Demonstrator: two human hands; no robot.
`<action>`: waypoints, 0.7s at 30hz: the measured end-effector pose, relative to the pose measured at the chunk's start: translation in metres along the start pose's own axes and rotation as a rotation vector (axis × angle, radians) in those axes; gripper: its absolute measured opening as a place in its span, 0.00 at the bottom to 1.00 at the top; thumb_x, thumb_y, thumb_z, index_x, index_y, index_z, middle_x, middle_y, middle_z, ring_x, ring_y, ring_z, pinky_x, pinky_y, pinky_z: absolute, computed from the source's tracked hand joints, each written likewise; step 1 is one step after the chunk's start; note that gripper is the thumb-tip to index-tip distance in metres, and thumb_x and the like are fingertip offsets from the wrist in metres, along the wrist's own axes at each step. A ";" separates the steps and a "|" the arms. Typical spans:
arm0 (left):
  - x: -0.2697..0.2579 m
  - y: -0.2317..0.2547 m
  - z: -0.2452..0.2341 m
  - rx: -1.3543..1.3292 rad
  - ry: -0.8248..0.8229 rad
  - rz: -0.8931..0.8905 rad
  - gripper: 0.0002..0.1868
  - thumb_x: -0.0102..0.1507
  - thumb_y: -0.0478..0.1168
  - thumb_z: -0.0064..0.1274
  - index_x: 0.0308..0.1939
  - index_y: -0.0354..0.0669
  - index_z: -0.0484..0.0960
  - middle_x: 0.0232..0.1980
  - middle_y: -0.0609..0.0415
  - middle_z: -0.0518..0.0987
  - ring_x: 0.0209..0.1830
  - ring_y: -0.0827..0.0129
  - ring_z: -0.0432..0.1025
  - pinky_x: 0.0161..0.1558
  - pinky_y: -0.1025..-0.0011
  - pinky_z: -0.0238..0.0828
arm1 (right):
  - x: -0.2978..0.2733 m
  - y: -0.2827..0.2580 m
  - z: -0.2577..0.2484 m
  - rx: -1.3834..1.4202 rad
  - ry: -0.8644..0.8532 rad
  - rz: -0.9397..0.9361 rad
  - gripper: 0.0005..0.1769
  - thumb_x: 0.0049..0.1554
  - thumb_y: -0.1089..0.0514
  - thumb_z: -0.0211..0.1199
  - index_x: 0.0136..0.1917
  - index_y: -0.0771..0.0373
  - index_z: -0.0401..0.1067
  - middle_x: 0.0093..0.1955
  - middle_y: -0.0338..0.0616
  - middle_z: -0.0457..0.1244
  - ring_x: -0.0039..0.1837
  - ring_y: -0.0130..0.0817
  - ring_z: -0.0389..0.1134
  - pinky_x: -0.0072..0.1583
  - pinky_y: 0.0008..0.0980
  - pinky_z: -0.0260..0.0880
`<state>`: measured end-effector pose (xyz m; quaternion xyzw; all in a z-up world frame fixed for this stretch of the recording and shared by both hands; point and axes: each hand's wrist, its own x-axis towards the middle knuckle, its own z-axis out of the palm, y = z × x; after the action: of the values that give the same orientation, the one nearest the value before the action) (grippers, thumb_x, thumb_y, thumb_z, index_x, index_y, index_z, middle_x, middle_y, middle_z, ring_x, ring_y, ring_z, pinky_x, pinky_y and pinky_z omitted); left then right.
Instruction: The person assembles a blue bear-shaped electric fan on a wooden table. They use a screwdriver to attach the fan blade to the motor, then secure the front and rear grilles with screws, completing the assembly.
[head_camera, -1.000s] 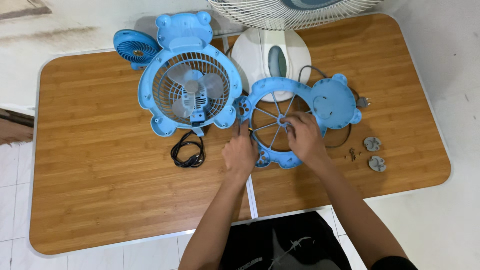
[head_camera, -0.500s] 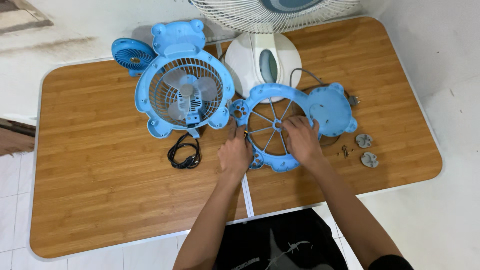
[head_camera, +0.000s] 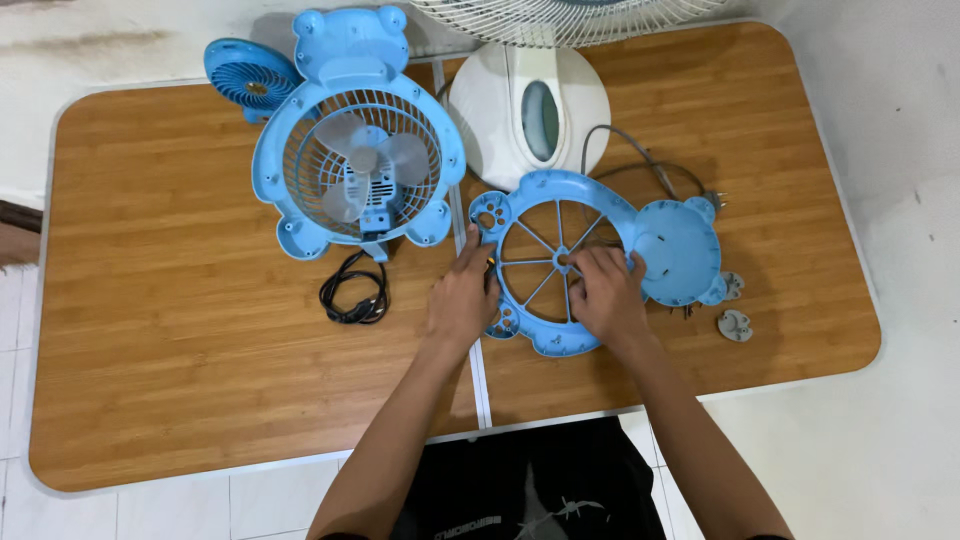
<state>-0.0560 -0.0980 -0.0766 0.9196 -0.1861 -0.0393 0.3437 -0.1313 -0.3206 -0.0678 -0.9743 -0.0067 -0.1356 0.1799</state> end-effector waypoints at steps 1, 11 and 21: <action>0.001 0.002 -0.001 0.009 -0.008 -0.009 0.26 0.60 0.38 0.55 0.63 0.47 0.74 0.79 0.48 0.61 0.48 0.42 0.78 0.48 0.49 0.76 | 0.002 0.001 0.000 0.000 -0.001 -0.007 0.21 0.48 0.67 0.60 0.55 0.53 0.73 0.54 0.36 0.66 0.62 0.41 0.63 0.70 0.63 0.49; 0.004 0.047 -0.016 0.175 0.017 -0.022 0.25 0.62 0.41 0.55 0.63 0.50 0.72 0.65 0.47 0.72 0.34 0.43 0.79 0.35 0.47 0.75 | 0.011 0.003 -0.013 -0.007 -0.010 -0.026 0.25 0.47 0.69 0.61 0.58 0.53 0.73 0.59 0.41 0.65 0.68 0.44 0.62 0.71 0.66 0.49; 0.017 0.124 0.036 0.022 -0.189 0.268 0.23 0.60 0.41 0.56 0.60 0.50 0.75 0.52 0.45 0.80 0.36 0.42 0.78 0.35 0.45 0.73 | -0.035 0.028 -0.046 0.266 0.225 0.133 0.20 0.54 0.68 0.64 0.61 0.62 0.70 0.64 0.52 0.63 0.68 0.54 0.61 0.67 0.46 0.63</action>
<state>-0.0869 -0.2122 -0.0229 0.8825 -0.3392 -0.0775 0.3165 -0.1758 -0.3620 -0.0453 -0.9189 0.0601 -0.2293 0.3153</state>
